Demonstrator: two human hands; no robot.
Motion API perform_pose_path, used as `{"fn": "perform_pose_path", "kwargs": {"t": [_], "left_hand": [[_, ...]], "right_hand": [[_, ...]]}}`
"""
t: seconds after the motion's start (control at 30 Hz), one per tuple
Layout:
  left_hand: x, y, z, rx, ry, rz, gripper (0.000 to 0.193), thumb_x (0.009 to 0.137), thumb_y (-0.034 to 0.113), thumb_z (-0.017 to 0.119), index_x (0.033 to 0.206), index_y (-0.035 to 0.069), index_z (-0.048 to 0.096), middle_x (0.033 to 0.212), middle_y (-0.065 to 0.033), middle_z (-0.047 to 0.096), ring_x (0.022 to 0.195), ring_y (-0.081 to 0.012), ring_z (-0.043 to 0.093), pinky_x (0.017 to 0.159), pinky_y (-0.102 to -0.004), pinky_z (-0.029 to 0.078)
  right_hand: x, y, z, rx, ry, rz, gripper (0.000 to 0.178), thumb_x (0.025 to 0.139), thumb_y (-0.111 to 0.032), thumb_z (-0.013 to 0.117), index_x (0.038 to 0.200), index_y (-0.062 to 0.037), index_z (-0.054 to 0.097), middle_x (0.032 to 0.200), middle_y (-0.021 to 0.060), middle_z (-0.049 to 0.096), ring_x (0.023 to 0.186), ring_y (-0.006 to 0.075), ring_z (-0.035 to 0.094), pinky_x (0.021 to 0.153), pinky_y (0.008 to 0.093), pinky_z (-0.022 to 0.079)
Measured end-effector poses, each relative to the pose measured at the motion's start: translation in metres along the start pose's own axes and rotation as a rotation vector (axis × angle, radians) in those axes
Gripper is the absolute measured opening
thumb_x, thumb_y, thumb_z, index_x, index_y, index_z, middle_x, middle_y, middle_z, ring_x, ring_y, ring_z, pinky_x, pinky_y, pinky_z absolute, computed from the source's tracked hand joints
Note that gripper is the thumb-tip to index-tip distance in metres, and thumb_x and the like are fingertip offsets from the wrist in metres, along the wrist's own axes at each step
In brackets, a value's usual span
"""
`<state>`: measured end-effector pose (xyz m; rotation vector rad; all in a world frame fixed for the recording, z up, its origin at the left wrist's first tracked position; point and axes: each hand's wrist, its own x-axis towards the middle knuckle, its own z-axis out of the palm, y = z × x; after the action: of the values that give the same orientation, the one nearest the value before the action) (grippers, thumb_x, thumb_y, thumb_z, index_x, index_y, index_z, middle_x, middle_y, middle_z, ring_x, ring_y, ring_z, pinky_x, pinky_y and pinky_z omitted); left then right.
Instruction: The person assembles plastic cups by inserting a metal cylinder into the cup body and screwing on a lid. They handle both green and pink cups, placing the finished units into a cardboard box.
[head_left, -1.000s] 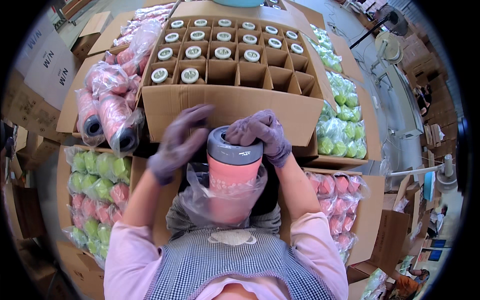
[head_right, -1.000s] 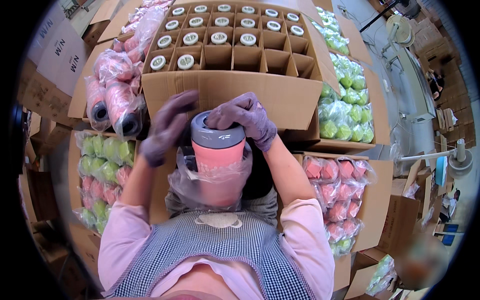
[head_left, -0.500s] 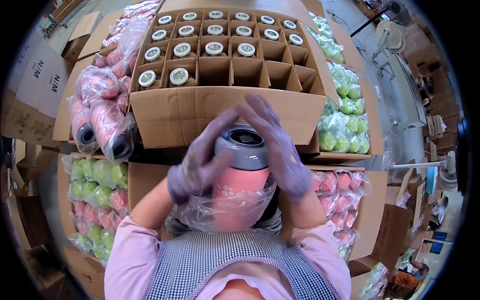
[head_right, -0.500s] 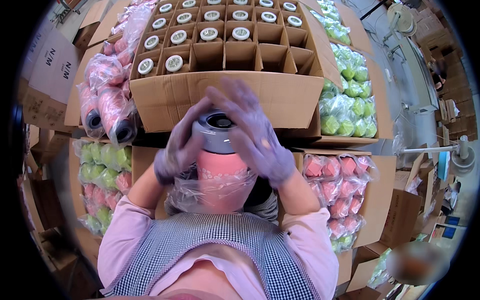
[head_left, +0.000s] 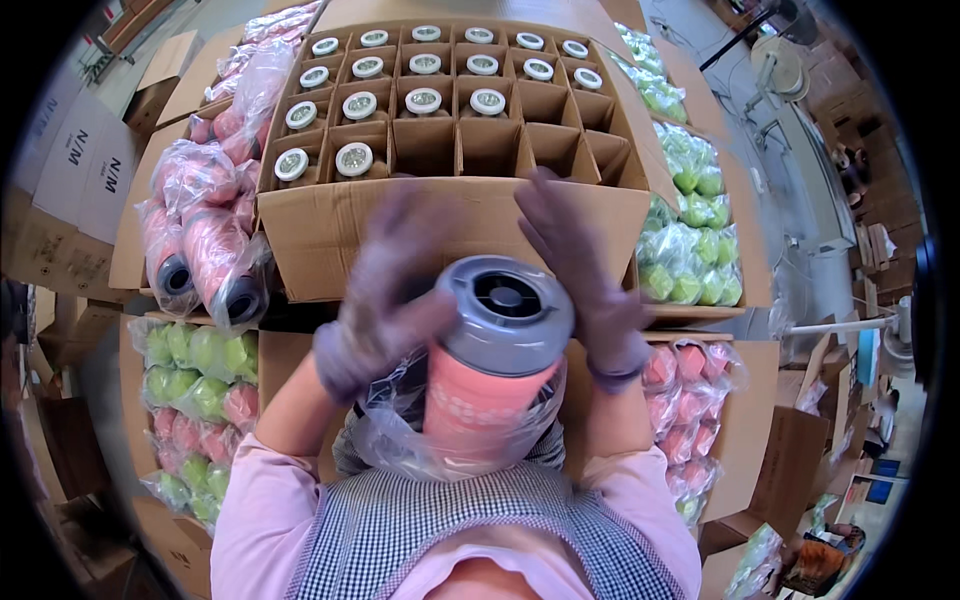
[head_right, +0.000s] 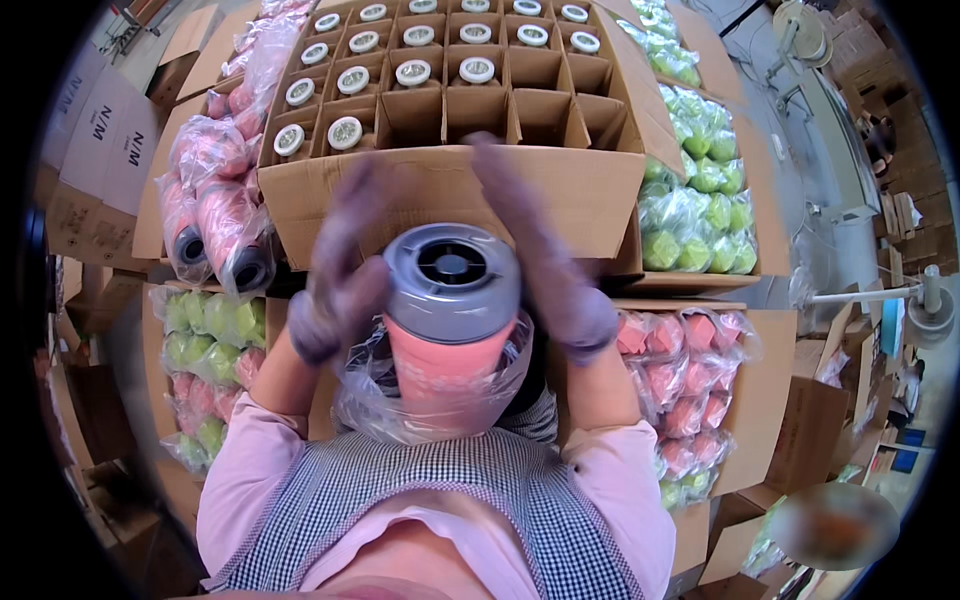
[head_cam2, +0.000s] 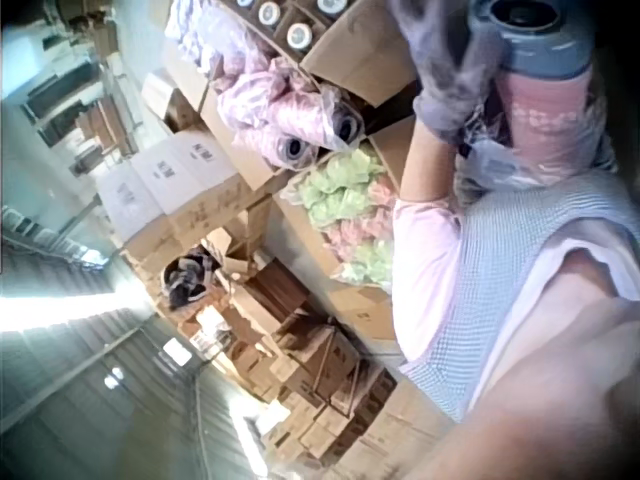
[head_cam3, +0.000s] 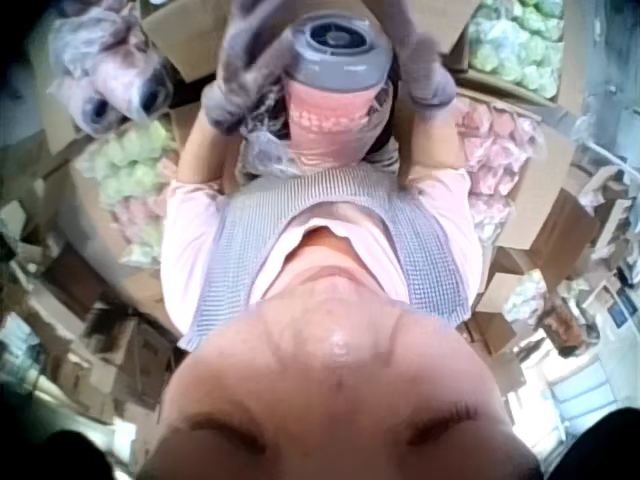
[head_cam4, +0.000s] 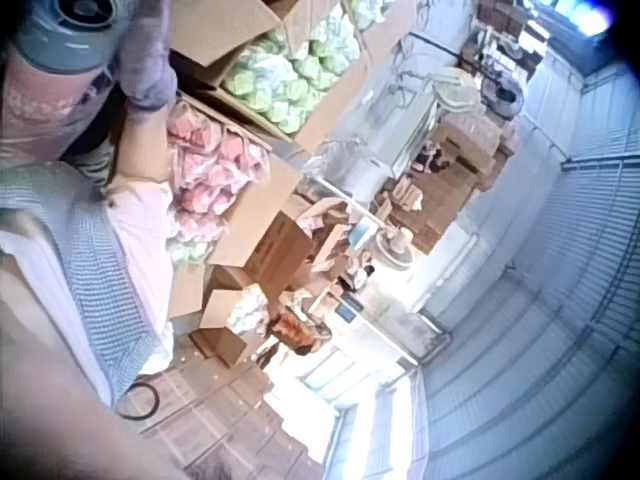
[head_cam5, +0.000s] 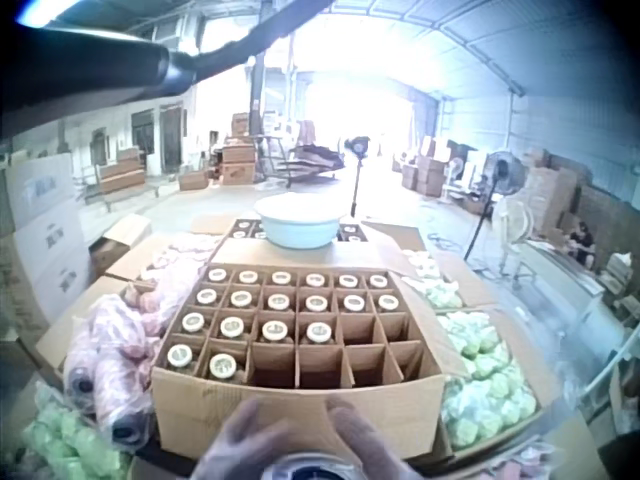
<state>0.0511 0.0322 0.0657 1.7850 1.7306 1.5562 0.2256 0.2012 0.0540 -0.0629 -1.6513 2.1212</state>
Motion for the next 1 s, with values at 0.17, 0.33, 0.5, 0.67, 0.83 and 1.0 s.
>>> {"fn": "perform_pose_path", "kwargs": {"t": [0.17, 0.33, 0.5, 0.67, 0.83, 1.0], "left_hand": [[0.014, 0.03, -0.017, 0.147, -0.027, 0.216, 0.078, 0.073, 0.056, 0.075, 0.131, 0.007, 0.06, 0.133, -0.023, 0.055, 0.134, -0.0442, 0.042, 0.114, -0.0567, 0.026], [0.022, 0.046, -0.009, 0.068, -0.25, 0.221, 0.08, 0.069, 0.035, 0.08, 0.137, 0.003, 0.053, 0.133, -0.0211, 0.053, 0.125, -0.043, 0.049, 0.109, -0.0512, 0.035], [0.019, 0.034, -0.012, 0.019, -0.245, 0.102, 0.068, 0.07, 0.027, 0.082, 0.13, 0.004, 0.061, 0.13, -0.0192, 0.059, 0.123, -0.0385, 0.054, 0.106, -0.0456, 0.041], [0.027, 0.049, -0.008, 0.213, -0.172, -0.055, 0.074, 0.074, 0.044, 0.078, 0.133, 0.004, 0.06, 0.116, -0.0202, 0.061, 0.099, -0.0325, 0.059, 0.091, -0.0422, 0.046], [0.009, 0.012, -0.021, 0.159, -0.206, -0.005, 0.087, 0.082, 0.068, 0.053, 0.138, 0.001, 0.056, 0.142, -0.0253, 0.046, 0.127, -0.035, 0.049, 0.105, -0.0394, 0.038], [0.016, 0.021, -0.036, 0.169, -0.001, 0.025, 0.08, 0.082, 0.057, 0.067, 0.139, 0.001, 0.054, 0.149, -0.0254, 0.041, 0.14, -0.0385, 0.038, 0.113, -0.047, 0.031]], "right_hand": [[0.005, 0.031, -0.024, -0.401, 0.142, 0.041, 0.069, 0.105, -0.044, 0.037, 0.156, -0.0016, 0.022, 0.161, 0.0148, 0.027, 0.149, 0.0307, 0.024, 0.12, 0.0445, 0.02], [0.023, 0.005, 0.014, -0.019, 0.102, 0.318, 0.077, 0.102, -0.063, 0.029, 0.155, -0.0068, 0.029, 0.147, 0.0191, 0.04, 0.136, 0.0263, 0.042, 0.114, 0.0383, 0.034], [0.028, 0.018, 0.015, 0.363, -0.064, 0.11, 0.087, 0.096, -0.072, 0.032, 0.151, -0.0049, 0.035, 0.139, 0.014, 0.049, 0.126, 0.0226, 0.05, 0.109, 0.0361, 0.038], [0.049, 0.02, -0.006, 0.003, 0.093, 0.199, 0.088, 0.098, -0.072, 0.023, 0.147, -0.002, 0.041, 0.147, 0.0158, 0.047, 0.135, 0.0245, 0.046, 0.113, 0.0408, 0.033], [0.02, 0.007, 0.027, -0.292, -0.083, -0.081, 0.086, 0.098, -0.068, 0.035, 0.153, -0.0024, 0.029, 0.156, 0.0159, 0.036, 0.146, 0.0291, 0.031, 0.12, 0.0427, 0.023], [0.027, 0.035, -0.011, 0.32, 0.12, 0.212, 0.081, 0.1, -0.062, 0.04, 0.156, -0.0048, 0.023, 0.15, 0.016, 0.041, 0.14, 0.0269, 0.04, 0.116, 0.0396, 0.031]]}}
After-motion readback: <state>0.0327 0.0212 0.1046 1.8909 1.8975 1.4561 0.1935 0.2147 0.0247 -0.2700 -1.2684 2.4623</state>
